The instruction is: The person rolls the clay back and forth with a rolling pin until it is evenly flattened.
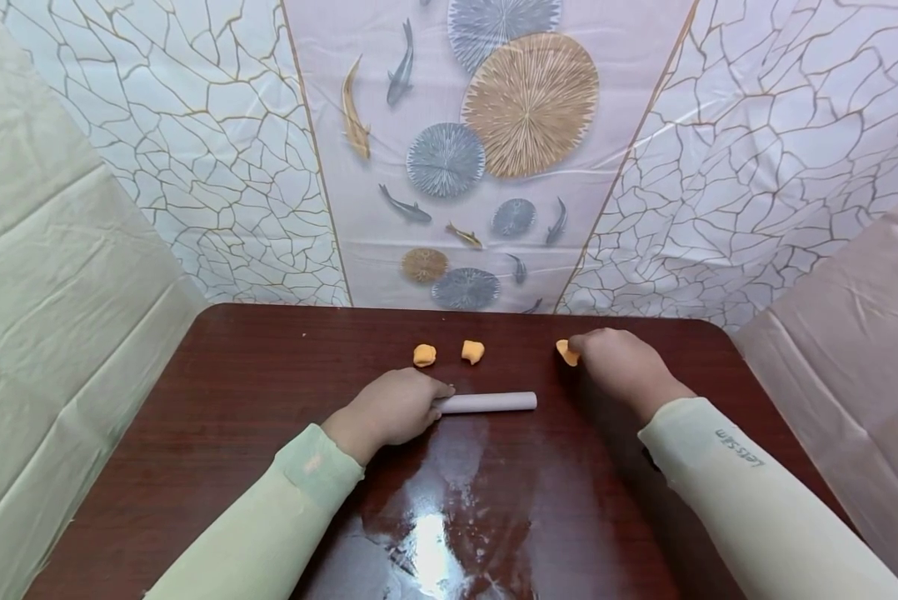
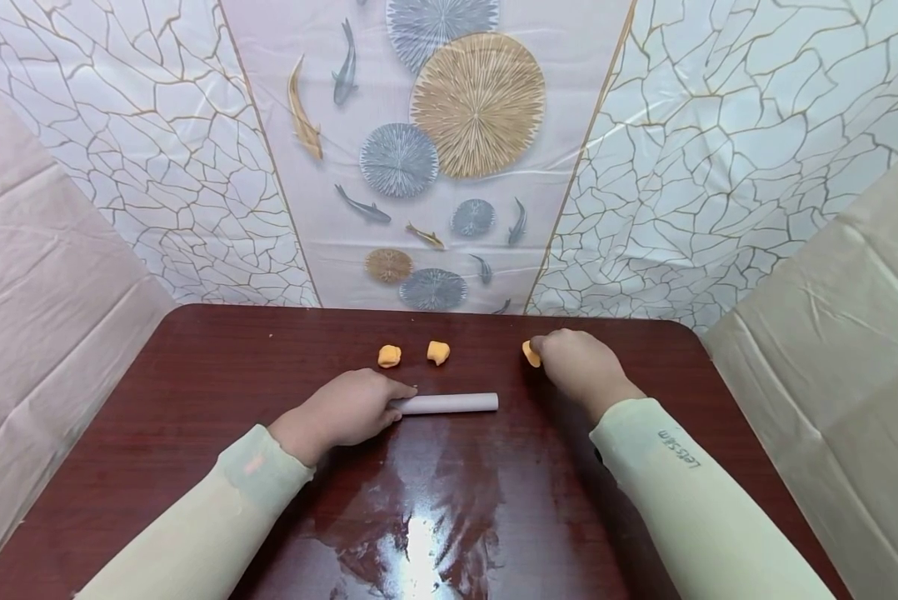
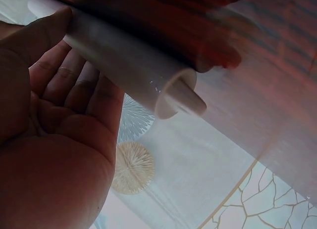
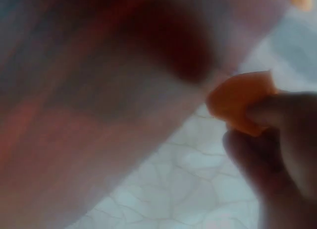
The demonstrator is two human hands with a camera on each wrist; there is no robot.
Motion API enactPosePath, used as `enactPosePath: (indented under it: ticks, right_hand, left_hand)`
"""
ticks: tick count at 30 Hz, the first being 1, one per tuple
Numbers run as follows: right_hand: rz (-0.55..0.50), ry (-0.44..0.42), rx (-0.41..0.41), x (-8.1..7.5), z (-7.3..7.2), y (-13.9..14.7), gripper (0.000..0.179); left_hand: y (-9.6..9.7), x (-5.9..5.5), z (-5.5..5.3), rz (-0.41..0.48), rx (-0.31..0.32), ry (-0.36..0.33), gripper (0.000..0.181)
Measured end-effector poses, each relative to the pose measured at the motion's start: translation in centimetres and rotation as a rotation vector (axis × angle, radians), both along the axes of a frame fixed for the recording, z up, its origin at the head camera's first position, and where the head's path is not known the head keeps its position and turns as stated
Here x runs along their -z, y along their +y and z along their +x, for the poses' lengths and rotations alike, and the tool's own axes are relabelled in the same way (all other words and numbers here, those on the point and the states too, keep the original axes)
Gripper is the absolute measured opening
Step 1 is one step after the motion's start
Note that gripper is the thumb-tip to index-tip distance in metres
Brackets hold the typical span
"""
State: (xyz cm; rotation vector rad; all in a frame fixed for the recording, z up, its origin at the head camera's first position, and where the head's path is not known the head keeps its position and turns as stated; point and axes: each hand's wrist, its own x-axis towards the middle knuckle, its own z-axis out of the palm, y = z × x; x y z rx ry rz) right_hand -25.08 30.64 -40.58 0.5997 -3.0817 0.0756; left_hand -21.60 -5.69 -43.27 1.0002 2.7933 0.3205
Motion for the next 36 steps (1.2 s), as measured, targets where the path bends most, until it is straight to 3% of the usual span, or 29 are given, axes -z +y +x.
enactPosePath:
  ticks: [8, 14, 18, 24, 27, 32, 36]
  right_hand:
    - [0.170, 0.037, -0.087, 1.9, 0.4, -0.2, 0.026]
    - [0.124, 0.002, -0.092, 2.8, 1.1, -0.5, 0.021]
    - [0.097, -0.019, -0.094, 3.0, 2.3, -0.7, 0.015]
    - [0.067, -0.168, -0.034, 3.3, 5.0, -1.1, 0.069]
    - [0.070, -0.210, -0.006, 3.7, 5.9, -1.1, 0.085]
    - [0.058, -0.203, -0.003, 4.1, 6.1, -0.8, 0.090]
    - [0.051, -0.193, -0.025, 3.2, 5.1, -0.8, 0.084]
  left_hand:
    - [-0.1, -0.1, 0.1, 0.007, 0.007, 0.014, 0.030]
    - [-0.1, 0.1, 0.1, -0.004, -0.002, 0.022, 0.031]
    - [-0.1, 0.2, 0.1, -0.002, -0.001, 0.020, 0.032]
    - [-0.1, 0.3, 0.1, -0.001, 0.000, 0.020, 0.031]
    - [-0.1, 0.4, 0.0, -0.012, -0.002, 0.026, 0.031]
    - [-0.1, 0.3, 0.0, -0.022, 0.008, 0.007, 0.034]
    - [-0.3, 0.1, 0.2, -0.026, 0.025, 0.013, 0.036]
